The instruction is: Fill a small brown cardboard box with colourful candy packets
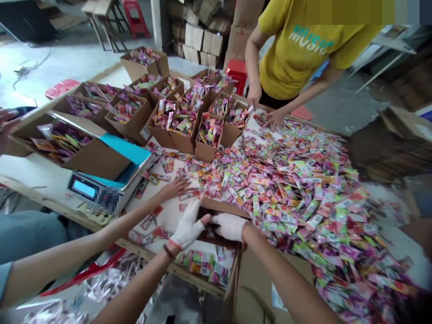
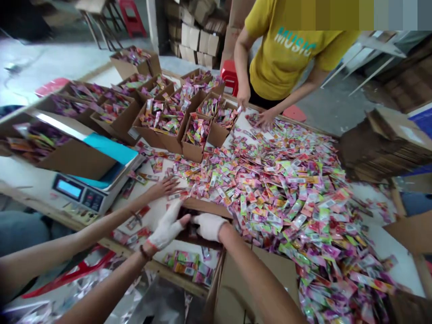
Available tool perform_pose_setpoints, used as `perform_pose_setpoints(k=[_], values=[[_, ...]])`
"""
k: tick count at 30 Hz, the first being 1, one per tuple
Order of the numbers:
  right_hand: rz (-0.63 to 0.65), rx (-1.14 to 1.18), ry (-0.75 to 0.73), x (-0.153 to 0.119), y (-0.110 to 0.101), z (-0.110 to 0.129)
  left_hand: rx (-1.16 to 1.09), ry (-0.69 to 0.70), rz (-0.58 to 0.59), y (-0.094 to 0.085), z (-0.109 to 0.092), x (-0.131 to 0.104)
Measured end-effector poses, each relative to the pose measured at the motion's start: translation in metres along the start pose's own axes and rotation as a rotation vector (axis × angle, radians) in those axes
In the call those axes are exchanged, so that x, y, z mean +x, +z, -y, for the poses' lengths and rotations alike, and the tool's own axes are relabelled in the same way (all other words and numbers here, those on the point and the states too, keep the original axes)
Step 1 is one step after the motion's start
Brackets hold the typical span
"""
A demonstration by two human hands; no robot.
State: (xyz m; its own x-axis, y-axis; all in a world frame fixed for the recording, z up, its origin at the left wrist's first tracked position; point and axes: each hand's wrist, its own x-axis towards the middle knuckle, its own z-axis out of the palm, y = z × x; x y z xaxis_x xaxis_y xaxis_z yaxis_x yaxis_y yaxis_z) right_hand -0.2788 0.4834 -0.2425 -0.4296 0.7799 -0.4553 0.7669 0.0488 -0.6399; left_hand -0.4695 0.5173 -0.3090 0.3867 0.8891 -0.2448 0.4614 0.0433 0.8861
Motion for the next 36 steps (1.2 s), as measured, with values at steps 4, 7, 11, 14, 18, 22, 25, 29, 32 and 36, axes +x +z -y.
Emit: perform_pose_setpoints(k=[4, 7, 11, 14, 18, 22, 25, 29, 32, 36], values=[[-0.27, 0.19, 0.159, -0.064, -0.023, -0.051, 0.235, 0.094, 0.07, 0.014, -0.03, 0.041], [-0.653, 0.044, 0.588, -0.088, 0.002, -0.103, 0.295, 0.037, 0.104, 0.015, -0.035, 0.06], [-0.343, -0.449, 0.65, -0.056, 0.059, -0.154, 0.315, 0.075, 0.1, 0.012, -0.029, 0.06], [-0.173, -0.654, 0.537, -0.014, 0.052, -0.182, 0.335, 0.05, 0.101, 0.012, -0.03, 0.055], [-0.158, -0.637, 0.702, 0.018, -0.006, -0.211, 0.337, 0.042, 0.084, 0.013, -0.035, 0.054], [-0.27, -0.437, 0.767, 0.022, -0.017, -0.203, 0.328, 0.036, 0.075, 0.014, -0.037, 0.056], [-0.3, -0.308, 0.774, 0.011, 0.003, -0.182, 0.321, 0.025, 0.066, 0.015, -0.037, 0.056], [-0.268, -0.163, 0.694, -0.013, 0.01, -0.169, 0.314, 0.007, 0.058, 0.013, -0.039, 0.056], [-0.245, -0.07, 0.658, -0.042, -0.017, -0.161, 0.224, 0.033, 0.08, 0.013, -0.039, 0.056], [-0.276, 0.018, 0.538, -0.081, -0.072, -0.109, 0.073, 0.013, 0.07, 0.016, -0.034, 0.058]])
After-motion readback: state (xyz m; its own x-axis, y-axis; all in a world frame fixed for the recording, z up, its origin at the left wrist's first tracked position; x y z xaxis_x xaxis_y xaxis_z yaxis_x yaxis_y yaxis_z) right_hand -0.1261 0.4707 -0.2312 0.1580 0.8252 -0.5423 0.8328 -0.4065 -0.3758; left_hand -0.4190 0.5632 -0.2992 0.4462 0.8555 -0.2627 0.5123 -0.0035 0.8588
